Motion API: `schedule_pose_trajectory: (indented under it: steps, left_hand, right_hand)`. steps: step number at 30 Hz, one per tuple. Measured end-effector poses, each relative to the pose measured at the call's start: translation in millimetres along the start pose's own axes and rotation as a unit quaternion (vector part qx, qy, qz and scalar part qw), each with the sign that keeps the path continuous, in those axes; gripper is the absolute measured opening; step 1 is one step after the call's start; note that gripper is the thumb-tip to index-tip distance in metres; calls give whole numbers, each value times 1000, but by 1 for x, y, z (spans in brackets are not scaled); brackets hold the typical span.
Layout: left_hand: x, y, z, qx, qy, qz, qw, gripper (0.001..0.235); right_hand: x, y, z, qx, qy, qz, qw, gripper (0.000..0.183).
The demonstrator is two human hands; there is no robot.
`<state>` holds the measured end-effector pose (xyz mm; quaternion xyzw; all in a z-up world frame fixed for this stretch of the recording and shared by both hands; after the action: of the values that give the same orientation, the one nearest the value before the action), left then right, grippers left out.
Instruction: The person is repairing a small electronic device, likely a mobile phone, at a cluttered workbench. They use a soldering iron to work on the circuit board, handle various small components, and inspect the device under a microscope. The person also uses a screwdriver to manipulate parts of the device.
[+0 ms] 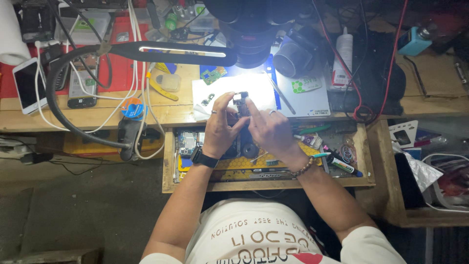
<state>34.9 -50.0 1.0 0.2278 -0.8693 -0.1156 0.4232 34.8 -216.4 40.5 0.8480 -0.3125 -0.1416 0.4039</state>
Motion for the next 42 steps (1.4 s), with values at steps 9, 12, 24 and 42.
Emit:
schedule_pose_trajectory:
  steps: [9,12,24,42]
  left_hand:
    - [4,0,0,-9,-4,1,1000,89]
    - [7,2,-2,-18,8,15,1000,87]
    - [5,20,-41,-59,81,-64,993,84]
    - [-81,54,-91,38,150,-313,937,21]
  right_hand:
    - [7,3,6,15,-19,-92,995,78]
    - [11,0,9,13,-39,-133,990,84]
    - [16,-9,13,19,-73,-117,990,84]
    - [24,-12,13,9,-85,-158,984,81]
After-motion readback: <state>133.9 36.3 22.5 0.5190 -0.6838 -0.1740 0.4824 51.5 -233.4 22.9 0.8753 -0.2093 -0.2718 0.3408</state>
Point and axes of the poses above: each hand's wrist, its own z-axis away from the middle knuckle, its own y-axis out of the back of the hand, x = y × z, the point moved 3 cm from there along -z, towards the middle knuckle, and after that the axes turned 5 degrees about y, right-handed, at the moved point
